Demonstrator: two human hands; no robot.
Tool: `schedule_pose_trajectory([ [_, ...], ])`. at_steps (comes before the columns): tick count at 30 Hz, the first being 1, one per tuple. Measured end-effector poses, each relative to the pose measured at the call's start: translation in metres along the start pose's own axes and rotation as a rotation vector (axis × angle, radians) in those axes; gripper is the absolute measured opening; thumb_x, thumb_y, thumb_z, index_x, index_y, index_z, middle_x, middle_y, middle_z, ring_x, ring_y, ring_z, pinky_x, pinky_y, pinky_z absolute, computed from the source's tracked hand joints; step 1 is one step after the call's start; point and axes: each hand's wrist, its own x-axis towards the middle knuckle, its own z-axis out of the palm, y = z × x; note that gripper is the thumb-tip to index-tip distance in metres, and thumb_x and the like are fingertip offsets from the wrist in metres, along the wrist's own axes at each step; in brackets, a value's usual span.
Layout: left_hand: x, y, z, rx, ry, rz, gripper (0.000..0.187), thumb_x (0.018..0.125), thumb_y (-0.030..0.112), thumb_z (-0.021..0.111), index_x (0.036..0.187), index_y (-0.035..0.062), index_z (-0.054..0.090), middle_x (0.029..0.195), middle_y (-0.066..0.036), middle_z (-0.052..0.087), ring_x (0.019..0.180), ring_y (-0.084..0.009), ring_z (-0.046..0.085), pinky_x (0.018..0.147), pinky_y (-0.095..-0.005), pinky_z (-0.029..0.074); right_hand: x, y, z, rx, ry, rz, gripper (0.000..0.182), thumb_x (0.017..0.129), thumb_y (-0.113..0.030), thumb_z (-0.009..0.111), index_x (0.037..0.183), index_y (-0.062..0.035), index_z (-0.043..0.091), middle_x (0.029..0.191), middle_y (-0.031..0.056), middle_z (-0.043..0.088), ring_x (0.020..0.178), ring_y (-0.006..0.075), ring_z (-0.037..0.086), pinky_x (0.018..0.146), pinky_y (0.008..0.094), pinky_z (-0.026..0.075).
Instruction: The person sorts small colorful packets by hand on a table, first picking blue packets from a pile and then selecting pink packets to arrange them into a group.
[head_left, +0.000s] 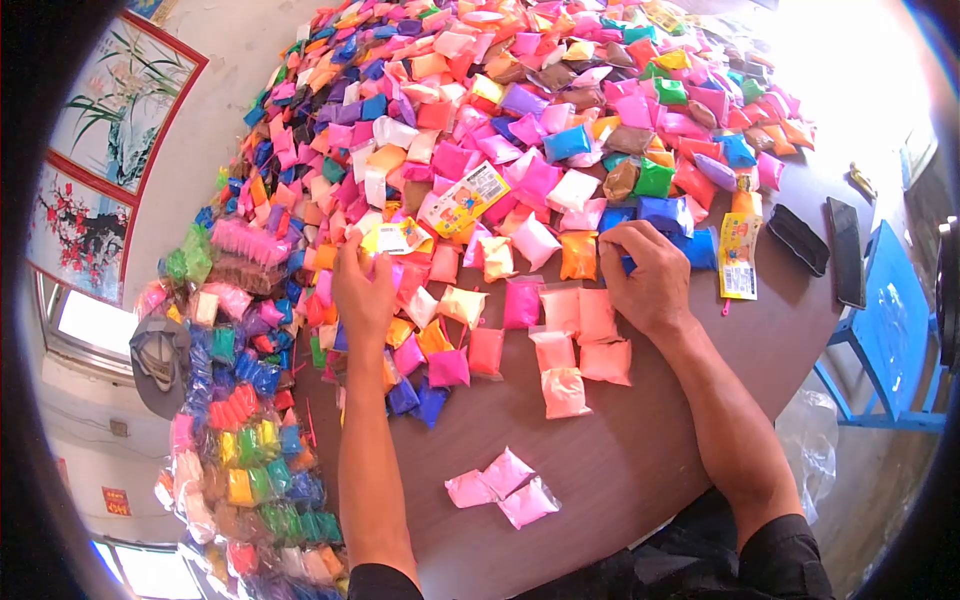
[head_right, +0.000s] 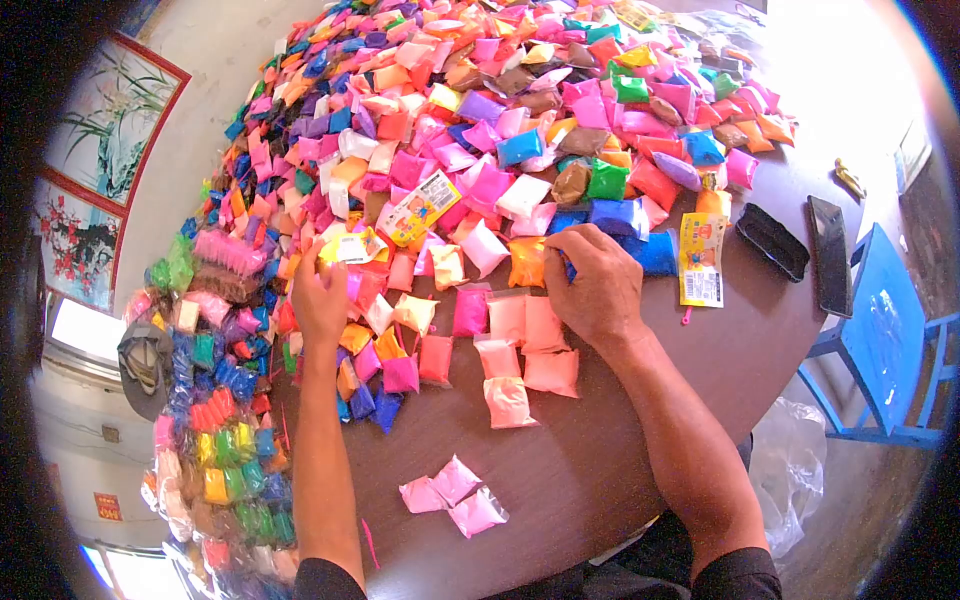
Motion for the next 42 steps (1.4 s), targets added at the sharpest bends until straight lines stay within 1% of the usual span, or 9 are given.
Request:
schedule_pose_trajectory([
  [2,-0.006,0.001,0.001,0.34,0.076,0.277,0.058,0.092,0.031,0.081,0.139,0.0017,0.066,0.137,-0.021,0.067,0.128,-0.0378,0.063,0.115,-0.0484,0.045,0.0,0.0,0.0,-0.001,0.002,-0.004,0.008,0.093,-0.014,0.074,0.099,-0.009,0.076,0.098,0.0102,0.075,0.091,0.0328,0.075,0.078,0.0431,0.06],
  [6,-0.019,0.081,0.006,0.404,0.019,0.499,0.041,0.088,0.034,0.083,0.117,0.0043,0.076,0.121,-0.014,0.076,0.115,-0.0366,0.07,0.106,-0.0512,0.049,0.0,0.0,0.0,-0.008,0.004,-0.013,0.008,0.093,-0.013,0.074,0.099,-0.009,0.076,0.098,0.0105,0.075,0.091,0.0328,0.075,0.078,0.0432,0.06],
  [9,-0.027,0.085,0.036,0.188,-0.264,0.255,0.036,0.091,0.033,0.081,0.112,0.004,0.078,0.107,-0.013,0.079,0.104,-0.0361,0.073,0.097,-0.049,0.054,0.001,-0.002,-0.001,0.008,0.001,-0.013,0.007,0.092,-0.012,0.074,0.098,-0.0087,0.076,0.097,0.0109,0.075,0.09,0.033,0.075,0.077,0.0433,0.06],
  [10,-0.027,0.082,0.043,0.017,-0.29,0.192,0.028,0.095,0.026,0.075,0.108,0.0014,0.075,0.092,-0.016,0.077,0.088,-0.0351,0.075,0.085,-0.0489,0.056,0.0,-0.002,-0.002,0.011,-0.004,-0.007,0.007,0.092,-0.012,0.074,0.098,-0.0086,0.076,0.097,0.0111,0.075,0.09,0.0332,0.075,0.077,0.0434,0.06],
  [13,-0.03,0.074,0.039,-0.142,-0.219,0.028,0.024,0.096,0.02,0.074,0.109,-0.0005,0.075,0.092,-0.018,0.077,0.084,-0.0312,0.077,0.075,-0.0424,0.059,-0.001,0.001,0.0,0.018,0.007,0.001,0.007,0.092,-0.012,0.074,0.098,-0.0081,0.076,0.096,0.0115,0.075,0.089,0.0339,0.075,0.076,0.0439,0.06],
  [14,-0.03,0.067,0.033,-0.282,-0.272,-0.098,0.021,0.099,0.016,0.073,0.113,-0.0004,0.076,0.093,-0.012,0.079,0.082,-0.0187,0.075,0.073,-0.034,0.058,-0.001,0.0,0.001,0.024,0.018,-0.003,0.007,0.091,-0.012,0.074,0.097,-0.0077,0.076,0.096,0.0121,0.075,0.088,0.0346,0.075,0.075,0.0446,0.06],
  [18,-0.055,0.079,-0.014,-0.545,-0.428,-0.292,0.021,0.103,0.012,0.073,0.117,-0.0027,0.075,0.096,0.0,0.075,0.084,-0.0038,0.066,0.072,-0.0235,0.054,0.0,0.001,0.0,0.002,0.016,-0.023,0.007,0.092,-0.013,0.073,0.096,-0.0087,0.076,0.094,0.012,0.074,0.087,0.0351,0.074,0.074,0.0449,0.059],
  [29,-0.151,0.098,-0.078,-0.55,-0.68,-0.477,0.021,0.104,0.014,0.073,0.117,-0.0023,0.074,0.091,0.0,0.073,0.078,-0.0056,0.063,0.069,-0.0242,0.052,-0.001,0.001,0.001,-0.016,0.002,0.009,0.008,0.093,-0.016,0.073,0.099,-0.0106,0.076,0.098,0.0085,0.076,0.089,0.0323,0.076,0.077,0.0436,0.06],
  [42,-0.224,0.082,-0.127,-0.547,-0.676,-0.631,0.02,0.102,0.013,0.073,0.114,-0.003,0.075,0.09,-0.004,0.075,0.077,-0.009,0.066,0.07,-0.0267,0.054,-0.002,0.005,0.002,-0.018,-0.005,0.008,0.011,0.094,-0.018,0.074,0.101,-0.0112,0.078,0.099,0.0087,0.076,0.09,0.032,0.076,0.078,0.0433,0.06],
])
